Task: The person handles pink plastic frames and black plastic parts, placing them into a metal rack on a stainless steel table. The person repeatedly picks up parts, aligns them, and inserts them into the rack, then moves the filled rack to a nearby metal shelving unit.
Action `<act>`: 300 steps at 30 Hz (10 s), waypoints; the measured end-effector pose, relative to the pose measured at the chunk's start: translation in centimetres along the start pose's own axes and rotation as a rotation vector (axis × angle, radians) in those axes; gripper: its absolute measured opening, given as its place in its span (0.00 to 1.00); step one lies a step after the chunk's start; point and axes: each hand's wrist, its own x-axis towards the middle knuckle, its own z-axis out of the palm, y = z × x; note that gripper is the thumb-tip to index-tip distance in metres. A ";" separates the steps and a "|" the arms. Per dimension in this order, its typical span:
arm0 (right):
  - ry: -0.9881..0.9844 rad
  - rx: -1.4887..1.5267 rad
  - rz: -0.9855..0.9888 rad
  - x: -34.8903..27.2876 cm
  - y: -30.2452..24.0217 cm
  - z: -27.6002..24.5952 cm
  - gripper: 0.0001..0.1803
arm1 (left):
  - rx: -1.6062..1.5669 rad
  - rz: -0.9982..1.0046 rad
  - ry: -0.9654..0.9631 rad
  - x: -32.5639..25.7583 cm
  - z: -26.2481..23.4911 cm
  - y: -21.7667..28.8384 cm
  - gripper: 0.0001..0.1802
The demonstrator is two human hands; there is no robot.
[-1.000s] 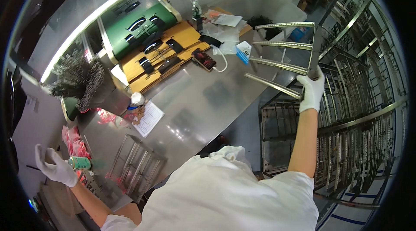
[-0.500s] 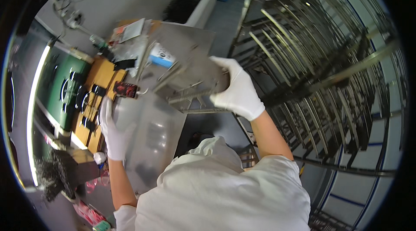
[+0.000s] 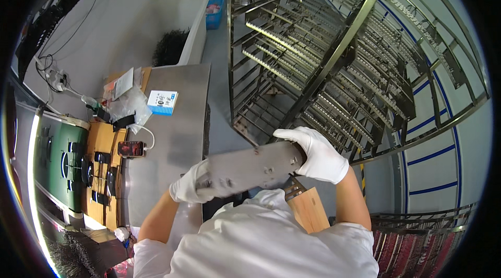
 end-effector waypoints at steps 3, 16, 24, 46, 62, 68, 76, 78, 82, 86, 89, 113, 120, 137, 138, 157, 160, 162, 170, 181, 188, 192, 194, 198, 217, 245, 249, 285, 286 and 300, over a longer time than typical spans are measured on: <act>0.091 -0.311 -0.091 -0.8 1.0 -1.0 0.45 | 0.127 0.042 0.129 0.6 1.1 2.3 0.55; 0.648 -0.633 0.120 18.9 16.2 -1.9 0.30 | 1.194 0.048 0.233 10.5 -10.5 18.7 0.45; 0.543 -0.603 0.081 19.2 22.4 7.2 0.39 | 1.314 0.100 0.358 15.3 -14.2 18.1 0.43; 0.523 -0.418 0.293 13.6 24.0 14.1 0.27 | 1.233 0.321 0.073 25.9 -15.2 19.7 0.45; 1.118 -0.627 -0.014 -0.7 14.9 -7.5 0.16 | 1.159 0.589 -0.095 40.2 -19.8 15.2 0.49; 0.782 -1.059 0.575 -1.4 18.3 -19.3 0.22 | 1.463 0.741 0.264 46.9 -17.5 9.4 0.47; 0.898 -0.813 0.548 -2.2 17.0 -19.4 0.10 | 1.160 0.587 0.464 34.7 -17.6 5.4 0.27; 0.863 -0.839 0.554 -2.6 14.2 -17.8 0.10 | 1.116 0.447 0.421 29.7 -17.9 4.0 0.24; 0.812 -0.830 0.558 -5.4 8.4 -13.7 0.08 | 0.947 0.135 0.298 19.4 -15.4 1.7 0.21; 0.888 -0.587 0.637 -8.6 0.3 -8.7 0.06 | 0.798 -0.087 0.234 8.9 -10.0 -2.3 0.22; 0.927 -0.192 0.507 -9.5 -1.1 -3.9 0.07 | 0.589 -0.175 0.006 3.1 -3.6 -2.9 0.25; -0.763 0.174 -0.824 31.8 -22.9 48.6 0.19 | 0.664 -1.182 0.856 -25.5 13.0 -6.1 0.53; -0.555 -0.289 -1.246 41.8 -33.2 67.4 0.34 | 0.819 -1.113 1.150 -24.4 13.0 -9.3 0.49; -0.526 -0.139 -1.261 45.8 -40.3 72.1 0.36 | 0.722 -1.101 1.366 -23.9 13.1 -10.8 0.34; -0.591 -0.061 -1.302 45.2 -40.3 70.0 0.35 | 0.709 -1.137 1.294 -23.9 12.7 -9.5 0.34; -1.393 0.787 -0.066 16.6 -21.7 39.9 0.39 | 0.302 0.071 2.065 -29.0 4.1 3.3 0.34; -1.229 0.315 -0.704 13.6 -19.5 48.8 0.27 | 0.905 -0.684 1.780 -23.8 2.2 5.0 0.37; -0.912 0.182 -1.074 12.0 -20.8 45.7 0.29 | 0.911 -0.779 1.564 -25.5 2.8 6.2 0.40; -1.531 0.727 -0.013 14.4 -16.0 48.0 0.39 | 0.034 0.307 2.392 -30.8 14.2 11.6 0.26; -1.916 0.595 0.327 11.7 -16.0 51.8 0.24 | 0.137 0.144 2.503 -28.9 18.9 12.3 0.53; -2.000 0.418 0.301 12.8 -15.6 53.1 0.30 | -0.052 0.373 2.352 -30.7 19.7 11.3 0.51; -1.972 0.362 0.280 12.5 -16.2 53.2 0.38 | 0.102 0.185 2.433 -29.8 19.2 11.6 0.54; -2.019 0.368 0.250 12.9 -16.2 52.9 0.44 | 0.054 0.229 2.433 -29.8 18.9 11.7 0.55; -1.971 0.358 0.174 12.1 -16.0 53.4 0.55 | 0.108 0.160 2.372 -29.7 17.7 12.0 0.55; -1.962 0.941 -0.176 10.2 -26.6 40.0 0.42 | -0.326 0.508 1.831 -26.6 13.8 12.1 0.43; -1.131 -0.266 -0.992 6.8 -13.3 53.9 0.54 | -0.317 0.207 2.141 -27.5 16.1 12.5 0.42; -1.198 -0.309 -0.700 9.2 -20.4 47.8 0.56 | -0.366 0.143 2.097 -28.2 15.9 12.1 0.40; -1.187 -0.206 -0.840 8.3 -12.4 56.6 0.54 | -0.687 -0.153 1.741 -28.4 17.0 12.0 0.61; -1.259 -0.224 -0.603 8.2 -16.2 52.8 0.50 | -0.702 -0.164 1.744 -28.5 17.2 11.7 0.61; -1.031 0.535 -1.198 10.9 -26.0 38.3 0.39 | -1.102 -0.644 1.075 -30.8 17.4 9.0 0.47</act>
